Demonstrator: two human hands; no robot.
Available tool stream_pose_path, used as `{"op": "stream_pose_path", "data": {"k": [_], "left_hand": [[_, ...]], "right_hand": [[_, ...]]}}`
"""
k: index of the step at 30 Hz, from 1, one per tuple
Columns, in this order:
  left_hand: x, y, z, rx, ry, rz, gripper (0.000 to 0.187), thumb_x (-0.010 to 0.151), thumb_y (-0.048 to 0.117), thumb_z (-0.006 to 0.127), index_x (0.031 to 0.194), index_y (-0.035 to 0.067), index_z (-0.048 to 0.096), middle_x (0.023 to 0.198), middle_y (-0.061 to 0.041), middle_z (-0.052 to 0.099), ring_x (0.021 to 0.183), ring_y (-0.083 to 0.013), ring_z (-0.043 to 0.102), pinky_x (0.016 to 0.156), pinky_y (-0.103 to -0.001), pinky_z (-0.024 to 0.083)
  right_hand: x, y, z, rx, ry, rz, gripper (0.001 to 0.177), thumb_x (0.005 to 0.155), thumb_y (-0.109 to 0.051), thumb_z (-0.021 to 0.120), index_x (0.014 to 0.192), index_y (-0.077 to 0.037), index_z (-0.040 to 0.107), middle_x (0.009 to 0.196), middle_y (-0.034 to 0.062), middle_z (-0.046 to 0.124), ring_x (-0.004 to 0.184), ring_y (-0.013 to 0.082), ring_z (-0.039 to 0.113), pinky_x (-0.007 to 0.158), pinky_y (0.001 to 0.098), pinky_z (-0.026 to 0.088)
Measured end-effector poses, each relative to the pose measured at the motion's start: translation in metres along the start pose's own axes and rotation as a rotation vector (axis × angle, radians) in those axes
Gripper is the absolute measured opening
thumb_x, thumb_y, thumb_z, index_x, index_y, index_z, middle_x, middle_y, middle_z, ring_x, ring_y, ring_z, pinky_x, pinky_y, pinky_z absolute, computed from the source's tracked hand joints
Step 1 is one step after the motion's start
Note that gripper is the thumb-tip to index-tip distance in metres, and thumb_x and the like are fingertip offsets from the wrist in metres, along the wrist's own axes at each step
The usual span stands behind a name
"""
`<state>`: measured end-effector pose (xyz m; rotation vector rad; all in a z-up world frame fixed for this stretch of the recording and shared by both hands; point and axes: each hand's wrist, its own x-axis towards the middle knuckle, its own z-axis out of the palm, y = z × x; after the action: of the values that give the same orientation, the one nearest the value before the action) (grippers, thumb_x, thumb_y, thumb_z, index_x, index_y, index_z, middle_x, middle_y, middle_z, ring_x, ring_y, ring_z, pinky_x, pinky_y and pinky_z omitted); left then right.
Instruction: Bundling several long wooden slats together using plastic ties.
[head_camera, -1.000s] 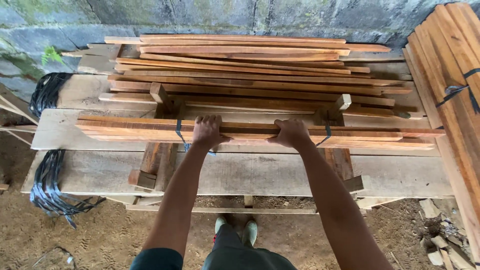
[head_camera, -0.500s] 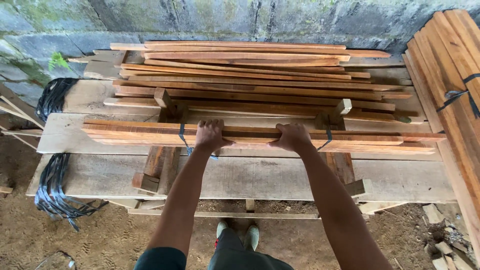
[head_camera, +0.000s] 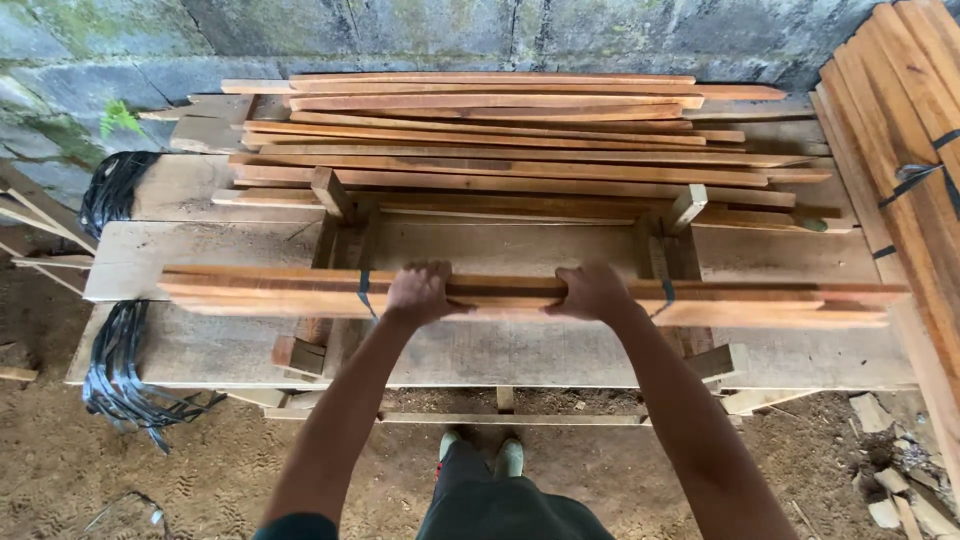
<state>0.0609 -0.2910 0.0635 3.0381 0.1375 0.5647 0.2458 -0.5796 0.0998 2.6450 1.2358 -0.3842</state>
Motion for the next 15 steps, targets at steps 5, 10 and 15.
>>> {"op": "stream_pose_path", "data": {"k": [5,10,15], "left_hand": [[-0.007,-0.006,0.019,-0.005,0.031,0.026,0.078,0.053,0.091,0.072,0.085,0.021,0.061,0.079,-0.002,0.072,0.077,-0.0255,0.076,0.072,-0.039,0.060],[0.027,-0.027,0.049,0.010,-0.015,-0.022,0.085,0.041,0.089,0.074,0.090,0.021,0.064,0.081,-0.004,0.074,0.076,-0.0285,0.076,0.075,-0.044,0.060],[0.020,-0.019,0.075,0.008,0.202,-0.020,0.081,0.055,0.067,0.088,0.106,0.010,0.064,0.103,-0.014,0.067,0.103,-0.0352,0.069,0.105,-0.052,0.046]], "right_hand": [[0.017,0.011,0.029,0.121,-0.028,-0.057,0.071,0.070,-0.079,0.068,0.112,-0.022,0.070,0.101,0.0127,0.077,0.104,0.0327,0.075,0.091,0.0450,0.057],[0.008,0.011,-0.030,0.153,-0.028,0.014,0.076,0.068,-0.081,0.070,0.121,-0.028,0.064,0.110,0.0083,0.077,0.113,0.0308,0.072,0.097,0.0454,0.055],[0.048,0.029,0.062,-0.041,0.464,0.022,0.089,0.074,-0.072,0.074,0.138,-0.013,0.056,0.128,0.0187,0.069,0.125,0.0316,0.064,0.116,0.0476,0.040]]}}
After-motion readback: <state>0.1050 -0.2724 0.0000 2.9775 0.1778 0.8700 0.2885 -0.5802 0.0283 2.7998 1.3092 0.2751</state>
